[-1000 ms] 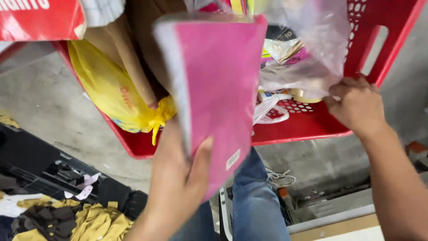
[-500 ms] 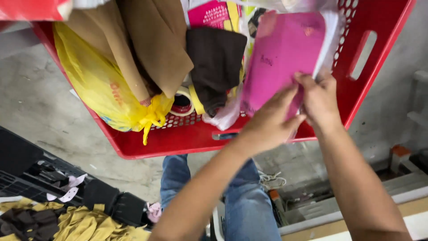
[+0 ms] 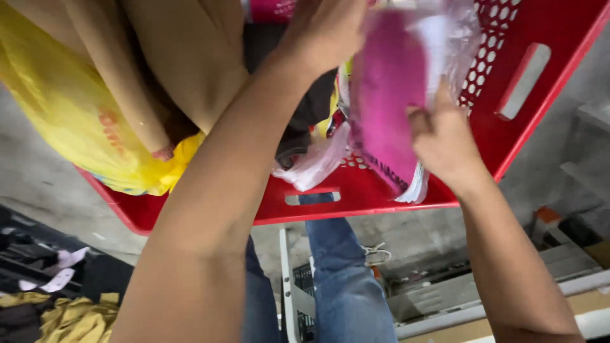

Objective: The person sorts through a red plastic basket filled with various items, including notebooks, plastic bags, and bottles. They pick up a red notebook, flip through its pages, and then place it back. They also handle a yellow plastic bag and a brown cloth, moving them around within the basket.

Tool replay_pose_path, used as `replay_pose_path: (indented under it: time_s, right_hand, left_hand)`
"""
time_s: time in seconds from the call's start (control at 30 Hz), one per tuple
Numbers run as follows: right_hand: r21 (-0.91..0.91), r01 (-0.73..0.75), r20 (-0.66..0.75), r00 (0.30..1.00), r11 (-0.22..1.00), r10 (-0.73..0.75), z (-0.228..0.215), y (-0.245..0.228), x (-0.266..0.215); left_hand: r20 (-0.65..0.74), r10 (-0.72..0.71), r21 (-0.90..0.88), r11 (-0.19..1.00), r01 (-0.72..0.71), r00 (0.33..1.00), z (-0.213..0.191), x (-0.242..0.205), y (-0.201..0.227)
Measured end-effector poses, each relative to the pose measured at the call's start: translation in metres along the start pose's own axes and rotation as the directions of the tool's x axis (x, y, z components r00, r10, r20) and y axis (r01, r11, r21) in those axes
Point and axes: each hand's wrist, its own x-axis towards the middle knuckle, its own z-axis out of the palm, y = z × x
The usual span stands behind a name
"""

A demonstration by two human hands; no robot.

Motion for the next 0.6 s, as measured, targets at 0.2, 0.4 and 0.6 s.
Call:
replay_pose_path:
  time_s: [0.2,0.4,0.6]
  right_hand:
    - [-0.121,0.264,0.191,0.952,0.957,-0.238,-0.024,0.119,0.121]
    - [0.137,-0.007,-0.302,0.952,0.991,0.049,-0.085,0.047,0.093]
    - [0.441,-0.062,-0.092,0.989,0.896,0.114,-0.057,-0.001,0.044]
  left_hand:
    - [-0.29,0.247,-0.198,0.93,-0.311,0.924,-0.069,-0.046,0.047]
    - [-0.01,0.219,0.369,0.908,-0.2,0.976,-0.043,-0.061,0.059]
    - [-0.355,-0.027,-0.212,0.976,-0.053,0.935,0.037,-0.091,0.104]
